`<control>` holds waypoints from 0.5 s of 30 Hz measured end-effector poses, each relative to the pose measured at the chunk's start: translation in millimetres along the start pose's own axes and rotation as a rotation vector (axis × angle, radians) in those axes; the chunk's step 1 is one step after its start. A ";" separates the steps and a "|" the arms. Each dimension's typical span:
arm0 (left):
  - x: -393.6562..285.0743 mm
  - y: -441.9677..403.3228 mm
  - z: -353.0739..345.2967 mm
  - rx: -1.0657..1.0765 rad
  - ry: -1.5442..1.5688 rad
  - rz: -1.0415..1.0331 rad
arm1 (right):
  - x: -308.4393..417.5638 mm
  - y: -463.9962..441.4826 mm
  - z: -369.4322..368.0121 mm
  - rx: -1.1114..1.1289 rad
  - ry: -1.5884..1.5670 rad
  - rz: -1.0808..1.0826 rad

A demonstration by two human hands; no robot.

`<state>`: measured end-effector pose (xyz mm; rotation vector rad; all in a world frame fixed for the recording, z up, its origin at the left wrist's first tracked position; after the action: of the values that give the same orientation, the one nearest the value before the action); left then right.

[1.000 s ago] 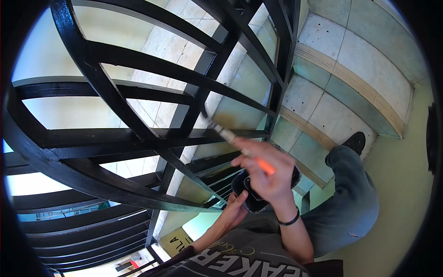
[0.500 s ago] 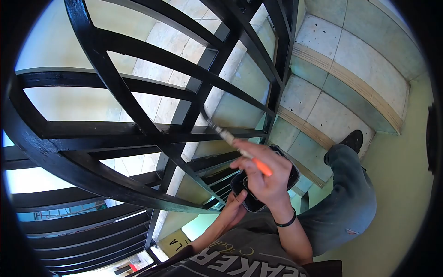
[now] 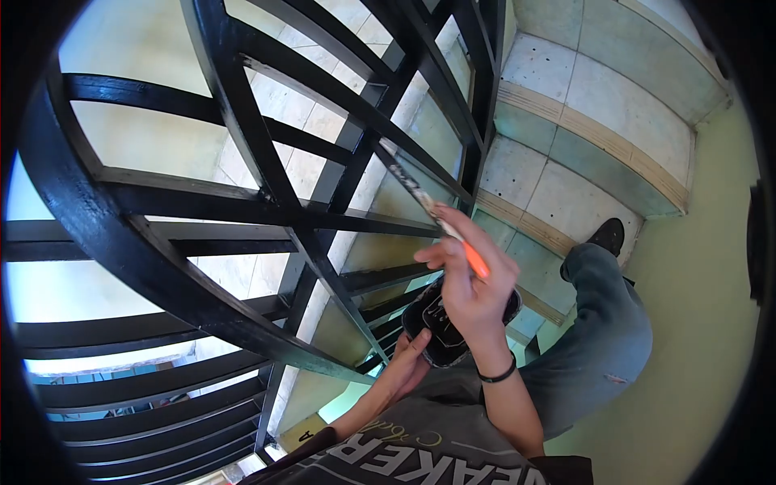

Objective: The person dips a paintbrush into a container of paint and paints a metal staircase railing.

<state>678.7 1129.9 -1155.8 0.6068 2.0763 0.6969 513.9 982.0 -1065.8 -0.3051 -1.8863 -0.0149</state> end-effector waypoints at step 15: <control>-9.4 22.2 -1.9 0.097 -0.025 -0.062 | 48.2 28.5 2.8 -0.056 -0.118 0.001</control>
<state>685.8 1139.5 -1134.8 0.5997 2.1058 0.5540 503.0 1019.7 -1025.7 -0.3523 -2.0057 -0.0500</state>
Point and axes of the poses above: each hand's wrist, its own y-axis away from the middle knuckle, its own z-axis out of the back of the hand, x = y × z, the point moved 2 cm from there along -y, towards the middle knuckle, and after that the axes turned 4 degrees about x, right-handed, at the moved point
